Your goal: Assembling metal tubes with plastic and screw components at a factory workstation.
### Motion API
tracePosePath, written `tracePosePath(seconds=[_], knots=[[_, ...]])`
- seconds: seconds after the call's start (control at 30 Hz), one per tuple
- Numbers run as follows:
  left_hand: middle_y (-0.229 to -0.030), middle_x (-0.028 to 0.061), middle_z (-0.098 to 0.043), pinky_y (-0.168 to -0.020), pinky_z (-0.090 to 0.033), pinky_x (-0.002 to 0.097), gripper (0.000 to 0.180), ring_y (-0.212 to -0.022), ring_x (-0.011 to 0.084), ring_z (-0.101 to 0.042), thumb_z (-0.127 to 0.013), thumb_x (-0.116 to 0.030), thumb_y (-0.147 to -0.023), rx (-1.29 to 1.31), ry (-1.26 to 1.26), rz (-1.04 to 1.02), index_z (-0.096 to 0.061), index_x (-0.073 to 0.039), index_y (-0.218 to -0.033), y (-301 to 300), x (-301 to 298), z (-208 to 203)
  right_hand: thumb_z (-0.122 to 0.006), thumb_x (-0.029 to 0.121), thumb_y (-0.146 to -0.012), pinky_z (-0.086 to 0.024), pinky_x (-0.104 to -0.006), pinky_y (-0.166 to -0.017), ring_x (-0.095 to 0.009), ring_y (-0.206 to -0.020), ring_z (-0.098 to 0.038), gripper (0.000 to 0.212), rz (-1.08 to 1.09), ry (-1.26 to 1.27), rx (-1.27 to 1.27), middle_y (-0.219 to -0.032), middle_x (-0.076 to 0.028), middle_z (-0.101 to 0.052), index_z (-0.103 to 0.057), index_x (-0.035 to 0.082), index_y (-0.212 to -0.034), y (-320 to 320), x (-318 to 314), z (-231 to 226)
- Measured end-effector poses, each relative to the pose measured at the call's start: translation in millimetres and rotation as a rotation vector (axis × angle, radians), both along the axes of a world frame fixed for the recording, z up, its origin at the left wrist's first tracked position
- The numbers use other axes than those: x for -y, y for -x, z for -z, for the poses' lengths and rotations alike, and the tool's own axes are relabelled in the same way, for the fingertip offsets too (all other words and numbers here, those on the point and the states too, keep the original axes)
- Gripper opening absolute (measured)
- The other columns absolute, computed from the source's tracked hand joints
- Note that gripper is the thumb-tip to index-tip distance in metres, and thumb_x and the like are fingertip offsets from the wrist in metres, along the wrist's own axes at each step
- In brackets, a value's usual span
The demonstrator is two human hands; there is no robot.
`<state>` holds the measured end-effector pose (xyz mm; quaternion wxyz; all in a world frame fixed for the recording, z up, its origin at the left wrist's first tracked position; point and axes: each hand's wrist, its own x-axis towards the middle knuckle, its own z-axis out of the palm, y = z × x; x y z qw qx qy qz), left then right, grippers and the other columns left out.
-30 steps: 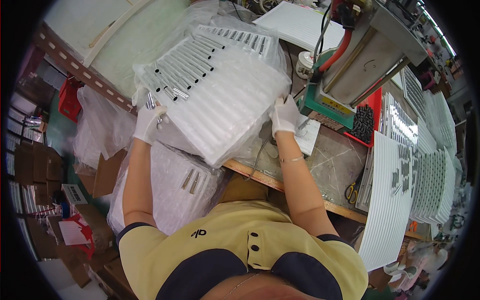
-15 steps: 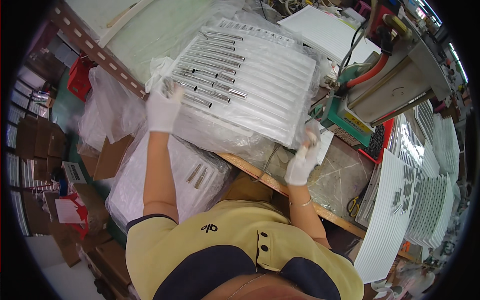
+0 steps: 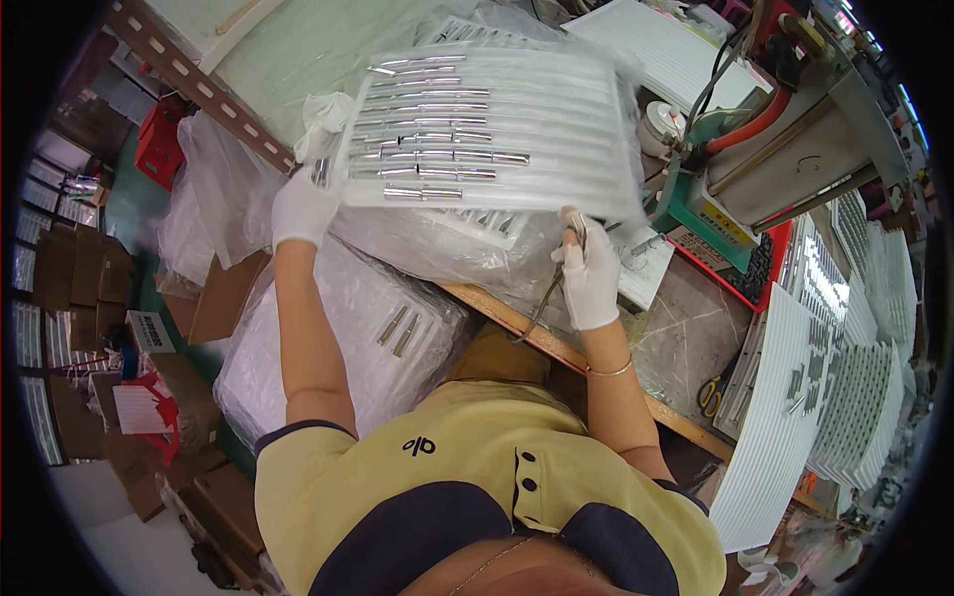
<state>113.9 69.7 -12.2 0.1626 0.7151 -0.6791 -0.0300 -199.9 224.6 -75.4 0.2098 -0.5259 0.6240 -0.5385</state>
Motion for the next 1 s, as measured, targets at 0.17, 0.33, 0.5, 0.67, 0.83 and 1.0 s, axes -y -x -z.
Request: tracePosePath(seconds=[0.17, 0.33, 0.5, 0.67, 0.83, 1.0], knots=[[-0.068, 0.0122, -0.062, -0.056, -0.048, 0.0317, 0.022, -0.059, 0.0204, -0.061, -0.063, -0.018, -0.073, -0.533, -0.1, 0.039, -0.059, 0.0, -0.084, -11, -46, 34, -0.047, 0.019, -0.093, -0.047, -0.0228, -0.058, -0.01, -0.067, -0.061, 0.035, -0.005, -0.116, 0.08, -0.105, -0.007, -0.062, -0.051, 0.002, -0.124, 16, 34, -14], [-0.064, 0.0025, -0.056, -0.049, -0.043, 0.0244, 0.014, -0.051, 0.0093, -0.053, -0.067, -0.009, -0.073, -0.945, -0.174, 0.062, -0.055, -0.003, -0.077, 37, -95, 38, -0.049, 0.025, -0.093, -0.047, -0.0228, -0.057, -0.01, -0.061, -0.06, 0.041, -0.058, -0.27, 0.241, -0.096, -0.006, -0.062, -0.049, 0.003, -0.127, 17, 67, -29], [-0.063, 0.0019, -0.055, -0.051, -0.043, 0.0253, 0.016, -0.054, 0.0091, -0.053, -0.069, -0.012, -0.074, -1.053, -0.217, 0.088, -0.057, -0.002, -0.079, 83, -109, 41, -0.052, 0.021, -0.091, -0.047, -0.0235, -0.058, -0.012, -0.065, -0.06, 0.038, -0.137, -0.181, 0.194, -0.09, -0.005, -0.061, -0.051, 0.006, -0.126, 9, 98, -3], [-0.065, 0.0046, -0.058, -0.056, -0.043, 0.0269, 0.018, -0.057, 0.0118, -0.052, -0.069, -0.015, -0.076, -0.575, -0.096, 0.398, -0.06, -0.001, -0.082, 87, -98, 22, -0.056, 0.012, -0.087, -0.048, -0.028, -0.064, -0.015, -0.071, -0.058, 0.033, 0.12, 0.271, -0.486, -0.08, -0.006, -0.057, -0.053, 0.005, -0.12, 16, 42, -10], [-0.076, 0.015, -0.065, -0.065, -0.048, 0.0318, 0.028, -0.069, 0.0208, -0.063, -0.072, -0.023, -0.072, -0.528, 0.107, 0.447, -0.065, -0.002, -0.091, 101, -53, 7, -0.056, 0.009, -0.087, -0.047, -0.0308, -0.066, -0.016, -0.071, -0.057, 0.027, -0.229, -0.324, -0.073, -0.083, -0.009, -0.057, -0.051, 0.006, -0.113, 54, -69, -12], [-0.082, 0.0206, -0.064, -0.071, -0.048, 0.0412, 0.036, -0.078, 0.0374, -0.061, -0.069, -0.029, -0.071, 0.013, -0.146, 0.474, -0.064, -0.002, -0.094, 115, -26, 2, -0.059, 0.018, -0.085, -0.048, -0.0372, -0.079, -0.032, -0.088, -0.061, 0.021, 0.327, -0.375, -0.263, -0.096, -0.017, -0.063, -0.06, 0.007, -0.104, 150, -119, -1]])
